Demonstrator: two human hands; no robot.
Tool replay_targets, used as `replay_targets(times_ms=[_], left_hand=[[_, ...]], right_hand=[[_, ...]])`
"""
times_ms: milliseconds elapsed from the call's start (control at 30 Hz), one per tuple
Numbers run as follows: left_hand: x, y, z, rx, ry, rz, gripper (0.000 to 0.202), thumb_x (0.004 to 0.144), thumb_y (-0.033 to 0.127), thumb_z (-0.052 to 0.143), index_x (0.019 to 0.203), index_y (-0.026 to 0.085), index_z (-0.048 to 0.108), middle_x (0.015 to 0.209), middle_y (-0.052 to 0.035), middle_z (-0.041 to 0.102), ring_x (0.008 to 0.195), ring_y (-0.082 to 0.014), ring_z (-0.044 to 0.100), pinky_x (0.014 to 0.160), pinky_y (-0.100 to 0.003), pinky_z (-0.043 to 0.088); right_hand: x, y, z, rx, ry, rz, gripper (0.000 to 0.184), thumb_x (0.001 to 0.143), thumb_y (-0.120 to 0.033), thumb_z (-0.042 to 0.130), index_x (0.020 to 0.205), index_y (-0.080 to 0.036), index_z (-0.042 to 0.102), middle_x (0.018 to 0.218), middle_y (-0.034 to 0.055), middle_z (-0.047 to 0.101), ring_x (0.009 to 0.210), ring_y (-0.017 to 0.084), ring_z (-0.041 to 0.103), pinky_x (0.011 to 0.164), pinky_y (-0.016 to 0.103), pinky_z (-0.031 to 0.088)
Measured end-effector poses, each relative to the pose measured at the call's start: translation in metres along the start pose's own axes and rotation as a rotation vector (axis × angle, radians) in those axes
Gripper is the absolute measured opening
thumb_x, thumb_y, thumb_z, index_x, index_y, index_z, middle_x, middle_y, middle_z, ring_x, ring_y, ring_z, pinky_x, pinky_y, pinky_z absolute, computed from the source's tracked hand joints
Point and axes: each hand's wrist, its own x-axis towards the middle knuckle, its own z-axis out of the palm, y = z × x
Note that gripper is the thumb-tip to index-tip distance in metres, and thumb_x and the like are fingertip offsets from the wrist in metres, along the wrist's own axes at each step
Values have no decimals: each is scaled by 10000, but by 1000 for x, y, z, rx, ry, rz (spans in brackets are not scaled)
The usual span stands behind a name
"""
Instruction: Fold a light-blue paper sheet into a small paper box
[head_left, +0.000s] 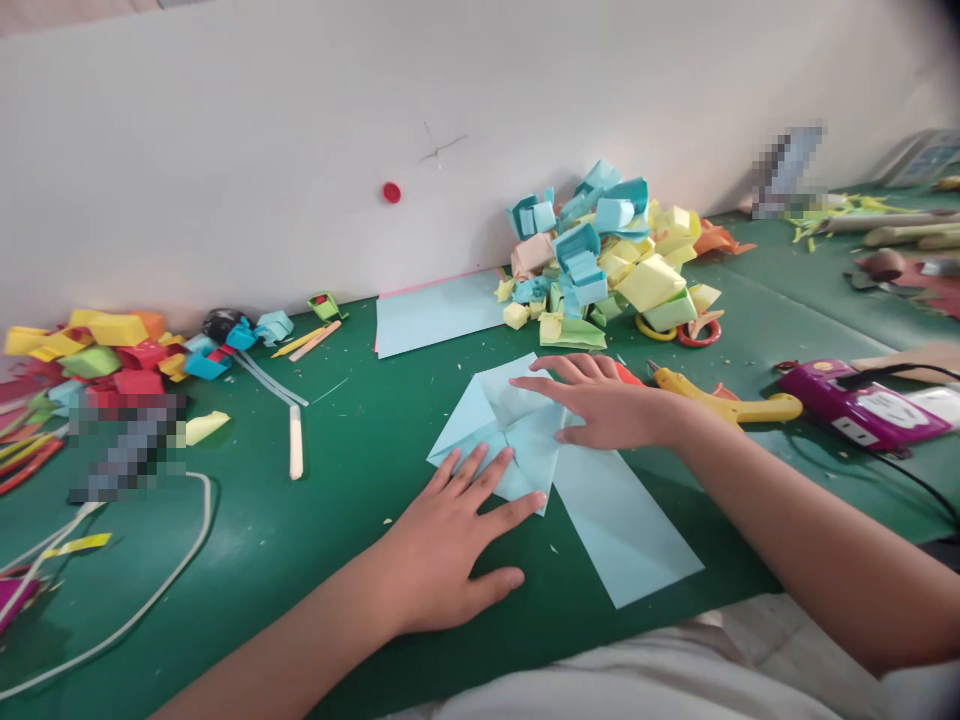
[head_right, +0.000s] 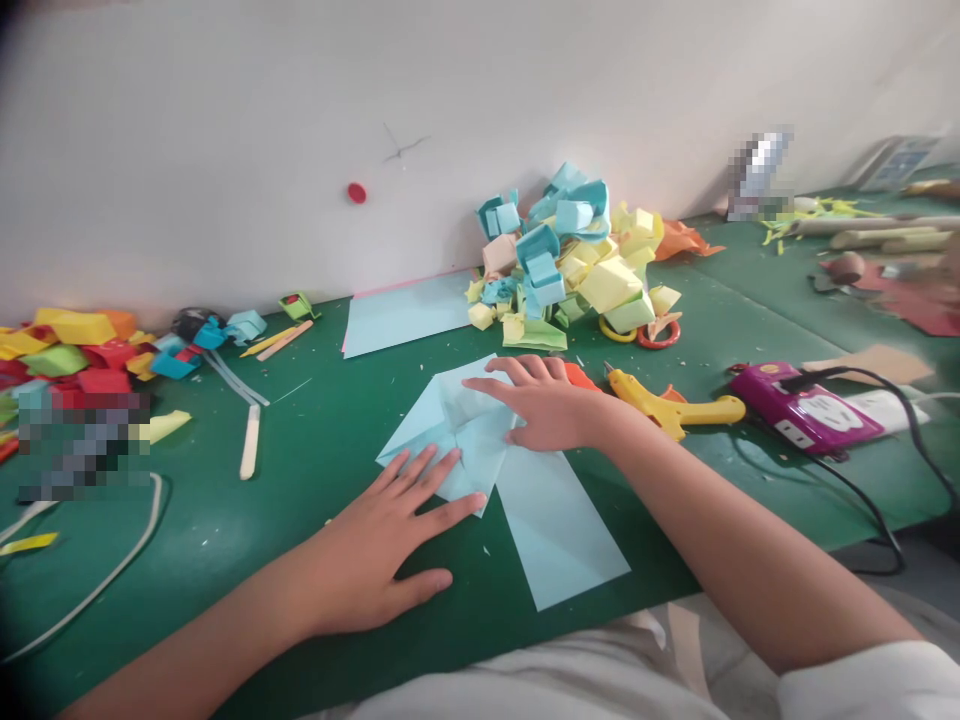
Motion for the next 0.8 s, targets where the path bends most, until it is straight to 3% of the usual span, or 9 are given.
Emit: replay_targets(times_ms=[133, 200, 300, 367, 600, 800], left_hand=[[1, 1, 0, 1, -16, -13, 726, 941, 488, 620, 1578, 422, 277, 1702, -45, 52, 1538, -420, 60, 1197, -694, 168], [2, 1, 0, -5, -20, -13, 727, 941, 484, 622, 1579, 417, 278, 1700, -49, 51, 1536, -423, 55, 1195, -699, 164], [2, 1, 1, -22, -12, -1, 723, 943, 487, 621, 1578, 416, 283, 1699, -37, 38, 1539, -410, 55, 1206, -687, 135], [2, 1, 1, -26, -25, -19, 721, 946, 499, 610, 1579, 432, 270, 1698, -21, 8, 1540, -405, 37, 1215, -675, 113], [2, 2, -2, -31, -85, -66, 707, 951, 528, 582, 1574, 467, 253, 1696, 20, -24, 1541, -399, -9, 1224, -661, 100], [1, 0, 0, -21, -72, -45, 712, 955, 538, 568, 1580, 461, 237, 1699, 25, 19, 1546, -391, -2, 1226, -658, 94]], right_hand=[[1, 0, 0, 7, -12, 14, 815, 837, -258, 568, 1570, -425, 253, 1613, 77, 303, 1464, 408, 253, 1112, 652, 240], [1, -7, 2, 30, 5, 5, 771, 868, -387, 578, 1572, -393, 264, 1607, 96, 309, 1456, 421, 253, 1106, 659, 236], [1, -21, 8, 62, 48, -63, 858, 836, -660, 585, 1576, -374, 257, 1603, 110, 314, 1444, 453, 244, 1094, 675, 233], [2, -30, 12, 60, 58, -92, 903, 803, -727, 584, 1571, -362, 279, 1604, 114, 321, 1441, 463, 239, 1104, 672, 218], [5, -27, 9, 96, -95, 55, 901, 841, -691, 536, 1602, -326, 221, 1646, 122, 256, 1494, 451, 166, 1142, 653, 200], [5, -18, 11, 11, -40, 60, 975, 801, -742, 557, 1605, -296, 233, 1661, 146, 233, 1492, 475, 161, 1121, 701, 203]])
